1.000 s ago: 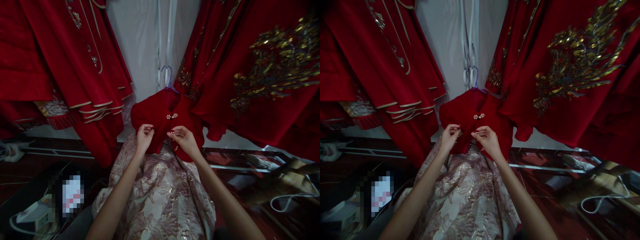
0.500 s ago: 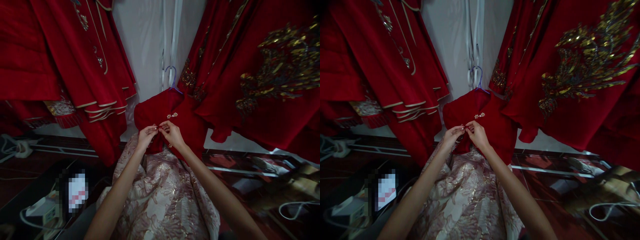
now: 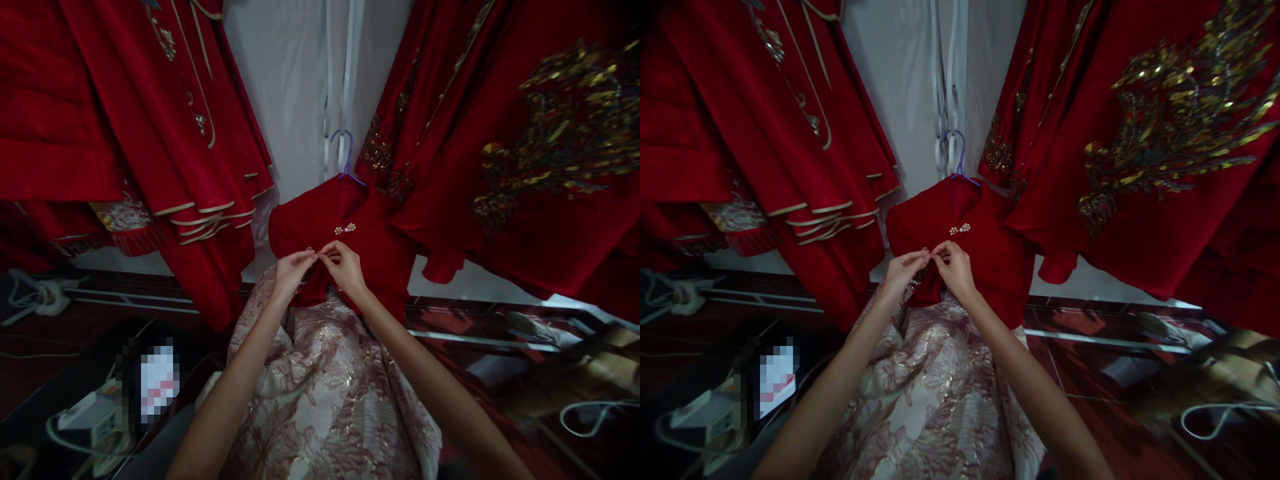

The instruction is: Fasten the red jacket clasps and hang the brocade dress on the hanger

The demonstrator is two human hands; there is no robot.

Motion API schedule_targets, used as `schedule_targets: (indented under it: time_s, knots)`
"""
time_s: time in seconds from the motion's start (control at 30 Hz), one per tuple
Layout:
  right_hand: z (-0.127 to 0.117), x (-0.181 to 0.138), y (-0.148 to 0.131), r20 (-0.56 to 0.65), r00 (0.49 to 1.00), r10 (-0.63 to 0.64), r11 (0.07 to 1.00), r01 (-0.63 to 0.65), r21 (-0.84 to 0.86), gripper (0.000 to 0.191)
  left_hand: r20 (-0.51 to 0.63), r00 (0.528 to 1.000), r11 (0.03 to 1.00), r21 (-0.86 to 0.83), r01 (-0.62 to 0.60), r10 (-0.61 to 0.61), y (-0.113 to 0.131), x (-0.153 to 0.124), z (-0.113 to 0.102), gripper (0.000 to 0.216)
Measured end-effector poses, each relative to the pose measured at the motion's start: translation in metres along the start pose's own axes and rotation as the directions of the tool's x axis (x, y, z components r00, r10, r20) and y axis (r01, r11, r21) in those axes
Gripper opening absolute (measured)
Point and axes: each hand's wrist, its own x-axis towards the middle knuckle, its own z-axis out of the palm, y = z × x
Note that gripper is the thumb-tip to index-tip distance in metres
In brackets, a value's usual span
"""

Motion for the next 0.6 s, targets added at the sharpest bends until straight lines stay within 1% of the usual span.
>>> schedule_targets:
  time_s: [0.1,0.2,0.3,0.37,0.43,0.5,0.57,0.6]
  knots:
    - [0.000,-0.001,-0.001,0.021,1.000,-0.016,0.999,0.017,-0.045,0.008,0.006,1.000,0.999,0.031,-0.024,0.024,-0.002,0.000,-0.002,0.030]
    - [0.000,-0.001,-0.003,0.025,1.000,-0.013,0.997,0.015,-0.077,0.009,0.010,1.000,0.999,0.045,0.001,-0.001,-0.003,0.004,-0.007,0.030]
    - [-0.001,0.001,-0.006,0.011,1.000,-0.005,0.997,0.006,-0.076,0.008,0.057,0.998,0.999,0.051,0.019,-0.022,-0.003,0.009,-0.013,0.029]
    - [-0.004,-0.001,-0.008,0.018,1.000,0.025,0.999,-0.024,-0.038,0.010,0.106,0.994,0.998,0.054,0.007,-0.013,-0.002,0.009,-0.016,0.028]
    - [-0.011,-0.006,-0.008,0.054,0.996,0.073,0.997,-0.074,0.029,0.015,0.156,0.988,0.998,0.054,-0.008,-0.001,-0.001,0.006,-0.018,0.030]
    - [-0.023,-0.018,-0.005,0.105,0.988,0.117,0.988,-0.126,0.086,0.019,0.172,0.985,0.996,0.084,-0.032,0.017,-0.001,0.000,-0.019,0.030]
    - [-0.040,-0.035,0.002,0.130,0.979,0.158,0.980,-0.172,0.100,0.021,0.146,0.988,0.984,0.167,-0.063,0.039,-0.004,-0.009,-0.021,0.022]
    - [-0.049,-0.043,0.007,0.124,0.976,0.181,0.978,-0.192,0.086,0.021,0.120,0.992,0.973,0.219,-0.074,0.049,-0.007,-0.014,-0.023,0.019]
